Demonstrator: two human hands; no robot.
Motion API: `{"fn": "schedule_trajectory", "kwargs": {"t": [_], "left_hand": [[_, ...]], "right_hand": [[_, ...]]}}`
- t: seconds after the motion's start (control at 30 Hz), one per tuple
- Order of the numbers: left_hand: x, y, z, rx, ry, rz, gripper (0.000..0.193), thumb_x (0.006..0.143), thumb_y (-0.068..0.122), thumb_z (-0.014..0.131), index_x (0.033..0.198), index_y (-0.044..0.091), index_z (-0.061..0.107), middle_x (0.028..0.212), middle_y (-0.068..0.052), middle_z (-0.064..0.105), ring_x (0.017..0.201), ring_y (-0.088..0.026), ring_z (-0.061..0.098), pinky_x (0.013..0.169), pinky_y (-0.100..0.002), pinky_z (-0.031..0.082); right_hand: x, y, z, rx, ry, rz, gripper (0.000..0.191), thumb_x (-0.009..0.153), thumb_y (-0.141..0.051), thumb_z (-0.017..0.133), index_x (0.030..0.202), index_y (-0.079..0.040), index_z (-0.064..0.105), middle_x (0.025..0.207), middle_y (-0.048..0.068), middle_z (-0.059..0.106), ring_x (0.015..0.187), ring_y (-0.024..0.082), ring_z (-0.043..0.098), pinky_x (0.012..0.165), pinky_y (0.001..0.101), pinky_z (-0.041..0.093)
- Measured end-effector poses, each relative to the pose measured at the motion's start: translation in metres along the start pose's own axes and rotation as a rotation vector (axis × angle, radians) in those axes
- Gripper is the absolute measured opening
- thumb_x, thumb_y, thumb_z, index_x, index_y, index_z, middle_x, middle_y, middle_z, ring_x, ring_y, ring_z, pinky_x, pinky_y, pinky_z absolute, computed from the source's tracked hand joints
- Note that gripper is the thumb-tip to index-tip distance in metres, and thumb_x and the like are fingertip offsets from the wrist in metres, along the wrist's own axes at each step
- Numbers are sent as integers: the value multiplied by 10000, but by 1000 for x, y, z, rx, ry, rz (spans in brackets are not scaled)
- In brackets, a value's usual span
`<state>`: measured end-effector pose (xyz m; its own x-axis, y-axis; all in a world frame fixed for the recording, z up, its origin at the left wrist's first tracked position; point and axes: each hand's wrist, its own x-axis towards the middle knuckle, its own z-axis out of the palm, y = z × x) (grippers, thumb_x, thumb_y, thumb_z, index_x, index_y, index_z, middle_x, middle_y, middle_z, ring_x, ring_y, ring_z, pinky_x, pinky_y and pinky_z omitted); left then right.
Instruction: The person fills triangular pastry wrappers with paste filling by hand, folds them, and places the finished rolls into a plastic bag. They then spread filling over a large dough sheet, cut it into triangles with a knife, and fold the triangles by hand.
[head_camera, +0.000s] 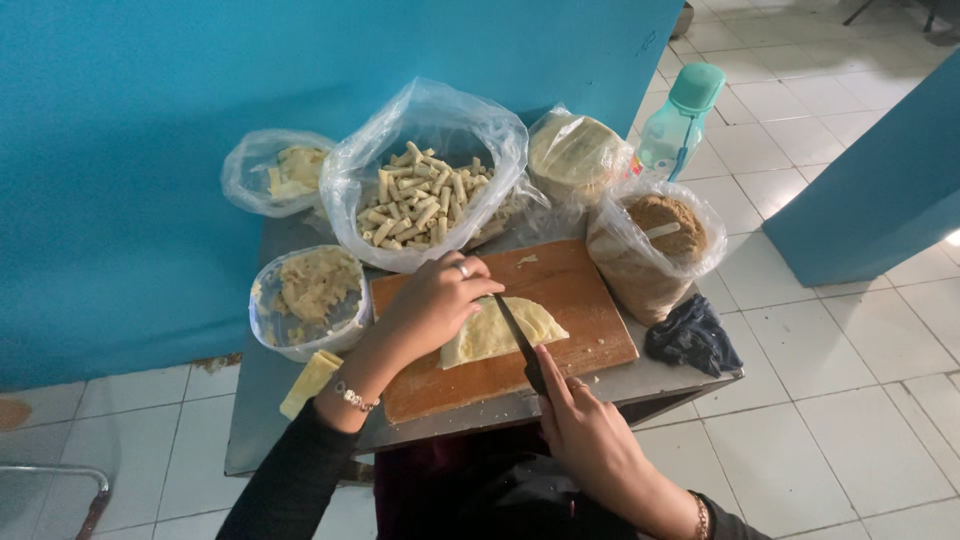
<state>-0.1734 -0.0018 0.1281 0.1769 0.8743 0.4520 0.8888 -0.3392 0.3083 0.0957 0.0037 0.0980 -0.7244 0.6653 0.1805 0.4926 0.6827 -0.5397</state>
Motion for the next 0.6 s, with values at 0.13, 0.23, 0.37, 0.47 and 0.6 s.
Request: {"fn": "schedule_trajectory", "kwargs": {"t": [0.13, 0.23, 0.37, 0.47, 0.6], "left_hand": [[28, -4, 12, 18, -286, 99, 462, 668, 94, 835, 1110, 215, 784, 1247, 51, 697, 1129, -221, 591, 937, -383, 509], [29, -9, 26, 33, -422, 130, 506, 652, 33, 818, 1105, 256, 787, 1261, 91, 694, 1163, -204, 580, 978, -400, 460], [26, -19, 43, 32, -490, 131, 554, 667, -62, 749, 1085, 297, 800, 1271, 160, 711, 1169, -168, 596, 1019, -385, 423], [24, -25, 46, -5, -481, 120, 576, 651, -75, 739, 1094, 288, 793, 1288, 154, 701, 1159, -170, 596, 1003, -391, 421], [27, -28, 42, -38, -531, 103, 559, 638, -16, 787, 1109, 286, 773, 1268, 157, 700, 1166, -170, 585, 1025, -407, 399]], "right_hand": [[3, -1, 11, -87, -23, 3, 731, 935, -186, 599, 1574, -105, 253, 914, 248, 682, 626, 433, 677, 562, 504, 561], [3, -3, 14, -128, -71, 39, 766, 929, -191, 591, 1596, -95, 228, 922, 243, 679, 597, 420, 679, 555, 492, 572], [4, -8, 10, -145, -109, 49, 803, 914, -196, 593, 1624, -80, 236, 879, 212, 686, 594, 401, 684, 562, 486, 574], [7, -13, 4, -122, -38, -7, 720, 892, -178, 607, 1542, -50, 325, 871, 201, 684, 598, 392, 685, 546, 485, 566], [12, -18, -1, -211, -73, 60, 657, 925, -199, 593, 1543, -84, 399, 828, 179, 677, 569, 380, 683, 542, 482, 562]]}}
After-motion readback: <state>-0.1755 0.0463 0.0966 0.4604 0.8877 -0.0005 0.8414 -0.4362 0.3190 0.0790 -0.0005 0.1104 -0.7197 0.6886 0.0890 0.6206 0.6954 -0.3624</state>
